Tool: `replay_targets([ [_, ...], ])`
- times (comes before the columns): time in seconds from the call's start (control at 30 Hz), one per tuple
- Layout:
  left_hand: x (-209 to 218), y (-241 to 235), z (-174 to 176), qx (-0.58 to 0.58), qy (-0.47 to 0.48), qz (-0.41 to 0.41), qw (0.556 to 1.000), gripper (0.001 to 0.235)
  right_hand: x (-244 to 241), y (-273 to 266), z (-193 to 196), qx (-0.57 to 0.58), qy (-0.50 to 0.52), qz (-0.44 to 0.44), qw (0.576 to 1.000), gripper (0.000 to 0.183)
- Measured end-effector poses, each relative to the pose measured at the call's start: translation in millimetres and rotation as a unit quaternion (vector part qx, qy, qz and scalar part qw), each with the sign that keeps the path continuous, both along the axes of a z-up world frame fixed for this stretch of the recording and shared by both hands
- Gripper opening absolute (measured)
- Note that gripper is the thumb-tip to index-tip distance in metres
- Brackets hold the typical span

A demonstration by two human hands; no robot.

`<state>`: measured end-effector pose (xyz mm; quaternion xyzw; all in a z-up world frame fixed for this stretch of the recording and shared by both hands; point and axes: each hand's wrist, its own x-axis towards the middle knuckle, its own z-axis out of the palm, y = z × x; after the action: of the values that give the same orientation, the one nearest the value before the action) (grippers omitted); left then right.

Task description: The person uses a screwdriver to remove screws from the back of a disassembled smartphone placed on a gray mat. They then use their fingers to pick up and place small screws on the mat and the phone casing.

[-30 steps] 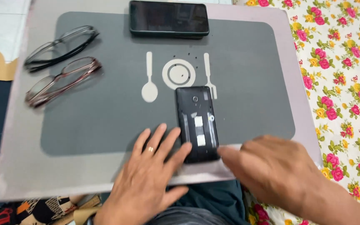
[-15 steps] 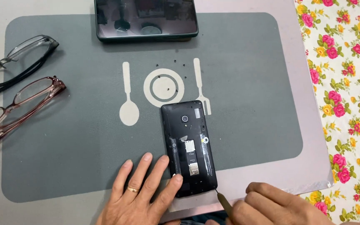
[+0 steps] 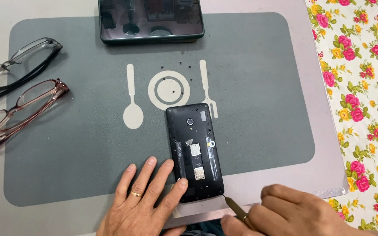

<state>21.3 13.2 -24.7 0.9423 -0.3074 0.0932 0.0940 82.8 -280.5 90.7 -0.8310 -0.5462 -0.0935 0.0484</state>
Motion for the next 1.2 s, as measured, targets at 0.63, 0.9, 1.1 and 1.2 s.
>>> replay_targets([
  [0.63, 0.4, -1.4, 31.6, -0.008, 0.045, -0.011, 0.999, 0.097, -11.3, 16.5, 10.6, -0.001, 0.092, -0.125, 0.988, 0.042],
  [0.9, -2.4, -0.4, 29.5, -0.025, 0.024, -0.016, 0.999, 0.101, -21.7, 20.1, 11.1, 0.049, 0.090, -0.196, 0.975, 0.036],
  [1.1, -3.9, -1.0, 25.9, -0.040, -0.003, -0.008, 0.999, 0.095, -13.3, 17.1, -19.4, 0.128, -0.018, -0.171, 0.977, 0.013],
  [1.2, -3.8, 0.4, 21.6, -0.046, 0.011, -0.010, 0.999, 0.096, -20.2, 24.3, -19.0, 0.141, -0.047, -0.175, 0.973, 0.026],
])
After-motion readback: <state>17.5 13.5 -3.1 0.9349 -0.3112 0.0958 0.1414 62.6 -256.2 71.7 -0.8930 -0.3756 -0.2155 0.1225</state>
